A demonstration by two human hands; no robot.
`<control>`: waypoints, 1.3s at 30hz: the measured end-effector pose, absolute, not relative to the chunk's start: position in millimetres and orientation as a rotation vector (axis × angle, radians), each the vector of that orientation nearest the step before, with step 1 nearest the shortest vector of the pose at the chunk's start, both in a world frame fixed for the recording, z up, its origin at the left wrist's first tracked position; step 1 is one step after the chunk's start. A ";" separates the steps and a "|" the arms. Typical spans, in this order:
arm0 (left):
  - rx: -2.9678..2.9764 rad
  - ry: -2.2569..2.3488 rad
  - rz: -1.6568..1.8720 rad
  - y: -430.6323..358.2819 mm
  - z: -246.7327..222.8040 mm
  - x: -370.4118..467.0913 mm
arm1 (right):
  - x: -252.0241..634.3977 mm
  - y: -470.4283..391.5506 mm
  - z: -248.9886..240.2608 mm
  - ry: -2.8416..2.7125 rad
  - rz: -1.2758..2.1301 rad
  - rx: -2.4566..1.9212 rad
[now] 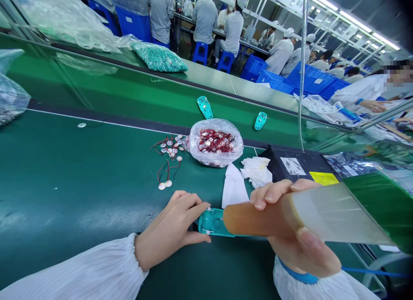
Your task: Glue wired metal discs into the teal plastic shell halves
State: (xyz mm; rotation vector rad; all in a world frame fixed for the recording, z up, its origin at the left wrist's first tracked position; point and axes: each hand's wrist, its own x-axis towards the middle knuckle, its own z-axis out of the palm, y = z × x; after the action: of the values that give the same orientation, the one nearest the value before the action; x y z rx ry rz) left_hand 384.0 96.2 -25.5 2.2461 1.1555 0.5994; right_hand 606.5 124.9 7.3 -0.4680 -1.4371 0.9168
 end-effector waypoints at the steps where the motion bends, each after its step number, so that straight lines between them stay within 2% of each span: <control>1: 2.247 1.156 0.597 96.4 -25.5 384.1 | 604.9 123.4 8.5 -1.439 0.914 -0.462; 15: 2.237 1.143 0.467 98.6 -21.1 384.6 | 580.3 102.0 30.2 -1.294 0.888 -0.584; 39: 2.276 1.121 0.577 98.4 -24.4 384.9 | 581.4 100.0 34.8 -1.198 0.918 -0.700</control>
State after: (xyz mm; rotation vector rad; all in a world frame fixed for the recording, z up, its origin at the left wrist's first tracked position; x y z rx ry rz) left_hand 384.9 98.4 -24.4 2.2757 1.1213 0.5771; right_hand 581.4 100.0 34.8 -0.7001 -1.1984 0.9179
